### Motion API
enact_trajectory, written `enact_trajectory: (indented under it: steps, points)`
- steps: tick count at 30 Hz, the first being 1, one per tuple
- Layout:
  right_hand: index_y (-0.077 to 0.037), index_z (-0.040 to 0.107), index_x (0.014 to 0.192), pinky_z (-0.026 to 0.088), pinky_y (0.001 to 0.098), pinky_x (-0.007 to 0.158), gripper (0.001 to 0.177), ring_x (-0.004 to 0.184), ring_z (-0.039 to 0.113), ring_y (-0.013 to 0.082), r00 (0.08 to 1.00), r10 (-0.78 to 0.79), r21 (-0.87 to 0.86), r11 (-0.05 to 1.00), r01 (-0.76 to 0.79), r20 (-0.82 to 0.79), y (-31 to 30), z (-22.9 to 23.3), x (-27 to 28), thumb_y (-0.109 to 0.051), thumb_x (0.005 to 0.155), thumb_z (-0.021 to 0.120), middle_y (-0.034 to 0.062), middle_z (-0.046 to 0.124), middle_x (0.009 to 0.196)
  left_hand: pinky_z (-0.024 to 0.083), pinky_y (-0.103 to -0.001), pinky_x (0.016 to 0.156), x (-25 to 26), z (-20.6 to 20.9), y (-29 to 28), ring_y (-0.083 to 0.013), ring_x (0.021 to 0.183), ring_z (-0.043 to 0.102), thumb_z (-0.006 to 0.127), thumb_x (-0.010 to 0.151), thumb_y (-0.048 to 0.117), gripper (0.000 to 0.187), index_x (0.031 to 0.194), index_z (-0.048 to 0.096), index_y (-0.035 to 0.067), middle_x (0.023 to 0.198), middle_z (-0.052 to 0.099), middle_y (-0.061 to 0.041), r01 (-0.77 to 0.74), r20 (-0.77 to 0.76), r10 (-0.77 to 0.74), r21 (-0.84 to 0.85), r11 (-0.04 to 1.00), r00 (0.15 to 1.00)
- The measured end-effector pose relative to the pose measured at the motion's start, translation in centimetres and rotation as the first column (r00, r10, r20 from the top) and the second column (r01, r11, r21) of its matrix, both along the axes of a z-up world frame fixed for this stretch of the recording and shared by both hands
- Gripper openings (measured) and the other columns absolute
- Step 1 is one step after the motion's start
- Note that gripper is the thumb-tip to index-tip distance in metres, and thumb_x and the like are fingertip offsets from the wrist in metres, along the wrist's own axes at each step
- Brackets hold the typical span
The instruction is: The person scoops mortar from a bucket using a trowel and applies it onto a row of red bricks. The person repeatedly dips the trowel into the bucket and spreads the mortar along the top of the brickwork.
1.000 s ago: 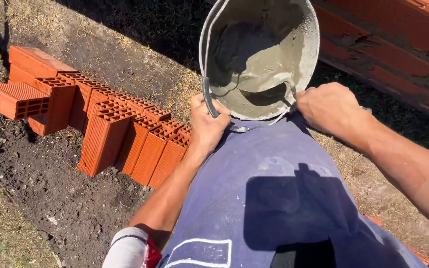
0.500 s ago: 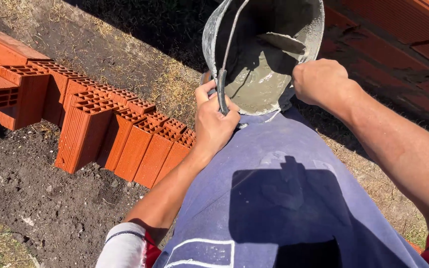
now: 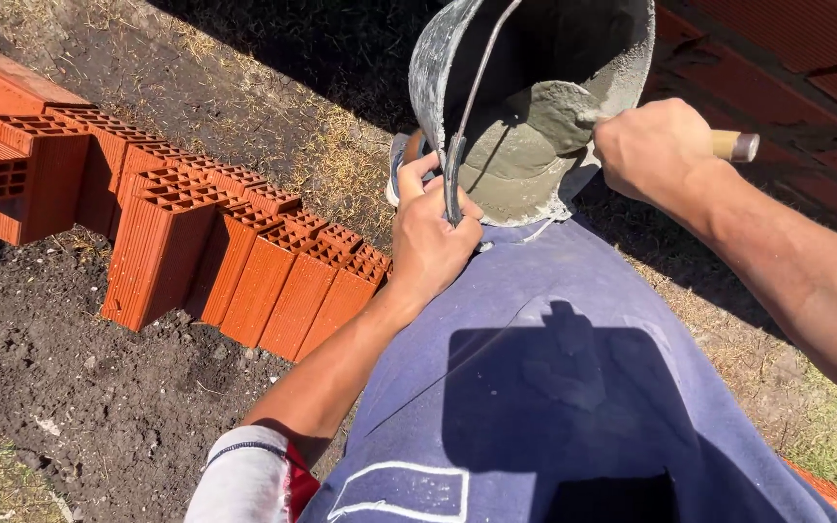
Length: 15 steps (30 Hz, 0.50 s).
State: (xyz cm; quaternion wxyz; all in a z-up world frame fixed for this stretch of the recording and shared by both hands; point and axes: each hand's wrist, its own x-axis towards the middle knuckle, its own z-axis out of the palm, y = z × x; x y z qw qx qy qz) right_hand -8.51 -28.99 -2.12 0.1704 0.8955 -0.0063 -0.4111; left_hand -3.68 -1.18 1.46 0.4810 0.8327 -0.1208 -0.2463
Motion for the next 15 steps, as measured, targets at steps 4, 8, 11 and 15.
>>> enact_trajectory:
  steps: [4, 8, 11, 15]
  points:
    - [-0.017, 0.058, 0.077, 0.048, 0.042, 0.058, 0.042, 0.069, 0.067, 0.0289, 0.973, -0.21, 0.191, 0.963, 0.19, 0.091, 0.6, -1.3, -0.5, -0.05, 0.102, 0.048, 0.0022, 0.066, 0.071, 0.054, -0.031, 0.076, 0.6, 0.9, 0.6, -0.015, 0.117, 0.067, 0.064, 0.071, 0.009, 0.014, 0.069, 0.072, 0.019, 0.141, 0.05, -0.006, -0.031, -0.105, 0.037, 0.053, 0.998, 0.994]
    - [-0.014, 0.07, 0.107, 0.051, 0.0477, 0.08, 0.045, 0.095, 0.069, 0.0392, 0.871, -0.488, 0.42, 0.779, 0.465, -0.059, 1.6, 1.0, -0.7, -0.055, 0.097, 0.053, 0.0164, 0.075, 0.092, 0.05, -0.031, 0.095, 0.0, -1.3, 0.8, -0.0177, 0.133, 0.056, 0.067, 0.07, 0.01, 0.014, 0.071, 0.072, 0.022, 0.136, 0.053, -0.007, -0.093, -0.092, 0.092, -0.003, 0.996, 0.992]
    - [-0.019, 0.074, 0.098, 0.049, 0.0418, 0.078, 0.041, 0.088, 0.068, 0.0318, 0.822, -0.562, 0.508, 0.683, 0.524, -0.092, 0.4, 1.0, -1.2, -0.057, 0.094, 0.057, 0.01, 0.074, 0.081, 0.05, -0.03, 0.098, 1.2, -2.0, 0.3, -0.0181, 0.131, 0.055, 0.068, 0.07, 0.01, 0.011, 0.073, 0.073, 0.019, 0.134, 0.052, -0.009, -0.111, -0.169, 0.113, 0.02, 0.994, 0.979]
    - [-0.03, 0.078, 0.108, 0.05, 0.0397, 0.083, 0.037, 0.092, 0.071, 0.0299, 0.783, -0.616, 0.512, 0.648, 0.564, -0.083, -1.9, 1.9, -1.9, -0.057, 0.092, 0.059, 0.0077, 0.077, 0.084, 0.049, -0.034, 0.1, 2.7, -0.9, -0.3, -0.0166, 0.122, 0.06, 0.067, 0.071, 0.007, 0.012, 0.071, 0.071, 0.018, 0.135, 0.052, -0.005, -0.082, -0.28, 0.095, 0.059, 0.995, 0.955]
